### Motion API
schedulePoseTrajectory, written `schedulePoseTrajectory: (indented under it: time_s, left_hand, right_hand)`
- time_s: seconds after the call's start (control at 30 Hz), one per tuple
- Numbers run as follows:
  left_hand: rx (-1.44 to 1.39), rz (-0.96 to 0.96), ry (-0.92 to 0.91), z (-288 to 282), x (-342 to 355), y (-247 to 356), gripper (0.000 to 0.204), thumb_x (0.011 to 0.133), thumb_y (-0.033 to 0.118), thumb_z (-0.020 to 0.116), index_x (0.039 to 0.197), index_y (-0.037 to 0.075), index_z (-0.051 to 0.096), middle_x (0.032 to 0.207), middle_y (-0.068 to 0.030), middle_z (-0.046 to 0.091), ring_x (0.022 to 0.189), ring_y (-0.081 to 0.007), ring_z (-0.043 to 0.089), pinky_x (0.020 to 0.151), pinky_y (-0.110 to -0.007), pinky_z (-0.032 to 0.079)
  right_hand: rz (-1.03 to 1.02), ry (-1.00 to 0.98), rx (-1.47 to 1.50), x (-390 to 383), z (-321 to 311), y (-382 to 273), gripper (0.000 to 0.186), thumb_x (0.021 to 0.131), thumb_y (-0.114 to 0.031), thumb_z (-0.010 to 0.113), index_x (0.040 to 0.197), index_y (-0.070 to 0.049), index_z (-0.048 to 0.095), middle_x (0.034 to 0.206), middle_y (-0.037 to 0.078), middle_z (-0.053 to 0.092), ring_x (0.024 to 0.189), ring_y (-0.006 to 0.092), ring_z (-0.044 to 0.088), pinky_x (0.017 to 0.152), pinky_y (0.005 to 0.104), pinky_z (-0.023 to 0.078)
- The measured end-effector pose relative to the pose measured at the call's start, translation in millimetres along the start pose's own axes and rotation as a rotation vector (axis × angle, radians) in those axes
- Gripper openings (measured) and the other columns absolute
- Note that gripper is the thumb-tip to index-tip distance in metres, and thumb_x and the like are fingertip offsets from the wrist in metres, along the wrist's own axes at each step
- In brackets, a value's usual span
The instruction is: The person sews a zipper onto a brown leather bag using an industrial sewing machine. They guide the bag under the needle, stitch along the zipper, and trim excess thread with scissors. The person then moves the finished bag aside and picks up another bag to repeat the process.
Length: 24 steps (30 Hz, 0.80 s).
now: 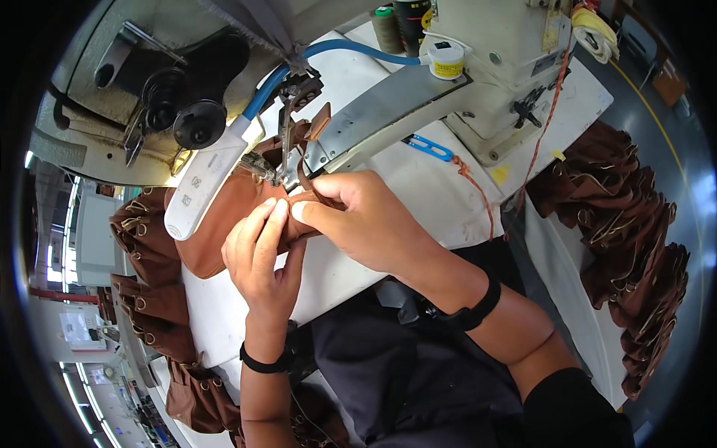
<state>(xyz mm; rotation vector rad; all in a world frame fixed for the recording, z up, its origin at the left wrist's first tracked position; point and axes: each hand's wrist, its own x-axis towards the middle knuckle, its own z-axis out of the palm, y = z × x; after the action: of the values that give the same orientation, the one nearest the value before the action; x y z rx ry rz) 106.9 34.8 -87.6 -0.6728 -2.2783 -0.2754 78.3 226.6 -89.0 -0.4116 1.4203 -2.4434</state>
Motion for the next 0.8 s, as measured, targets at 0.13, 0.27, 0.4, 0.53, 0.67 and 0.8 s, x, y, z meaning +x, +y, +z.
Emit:
schedulePoseTrajectory:
  time_s: [0.13,0.27,0.4,0.53,0.67,0.8]
  left_hand:
    - [-0.012,0.039,-0.018,-2,1,-2,0.060,0.069,0.004,0.087,0.127,0.008,0.070,0.125,-0.0085,0.071,0.108,-0.0269,0.065,0.097,-0.038,0.046]
    - [-0.057,0.025,-0.041,-5,3,-8,0.059,0.069,0.005,0.087,0.126,0.006,0.069,0.125,-0.0092,0.072,0.107,-0.0275,0.066,0.097,-0.038,0.046]
    - [-0.100,0.028,-0.069,-10,12,-12,0.058,0.069,0.005,0.086,0.125,0.005,0.069,0.124,-0.0094,0.073,0.106,-0.0281,0.066,0.096,-0.038,0.046]
    - [-0.085,0.038,-0.078,-12,15,-15,0.058,0.069,0.006,0.086,0.125,0.005,0.069,0.123,-0.0096,0.073,0.107,-0.0285,0.066,0.096,-0.039,0.046]
    - [-0.066,0.027,-0.083,-13,16,-13,0.058,0.070,0.007,0.086,0.125,0.004,0.068,0.122,-0.0100,0.072,0.109,-0.0291,0.066,0.096,-0.040,0.046]
    - [-0.056,0.014,-0.094,-14,16,-11,0.059,0.070,0.008,0.086,0.126,0.004,0.068,0.125,-0.0105,0.071,0.112,-0.0296,0.065,0.097,-0.040,0.046]
  right_hand:
    - [0.029,0.020,0.031,-1,4,-3,0.023,0.101,-0.005,0.059,0.116,0.010,0.068,0.109,0.014,0.073,0.101,0.0167,0.070,0.094,0.0325,0.057]
    - [0.046,0.094,0.027,1,15,-15,0.019,0.101,-0.005,0.055,0.101,0.009,0.068,0.098,0.011,0.073,0.093,0.0171,0.072,0.092,0.0303,0.058]
    - [0.016,0.119,-0.117,6,13,-16,0.021,0.100,-0.012,0.059,0.096,0.007,0.069,0.084,0.009,0.072,0.074,0.0116,0.065,0.072,0.0296,0.055]
    - [-0.028,0.182,-0.629,4,12,-24,0.023,0.099,-0.017,0.065,0.096,0.006,0.071,0.076,0.006,0.070,0.071,0.0060,0.059,0.065,0.0267,0.049]
    - [-0.119,0.309,-0.775,4,14,-14,0.026,0.097,-0.020,0.068,0.090,0.005,0.070,0.068,0.001,0.063,0.065,0.0040,0.051,0.057,0.0254,0.042]
    - [-0.231,0.415,-0.728,11,15,1,0.039,0.095,-0.026,0.068,0.068,0.002,0.056,0.055,0.018,0.051,0.047,0.0263,0.043,0.050,0.0393,0.039]
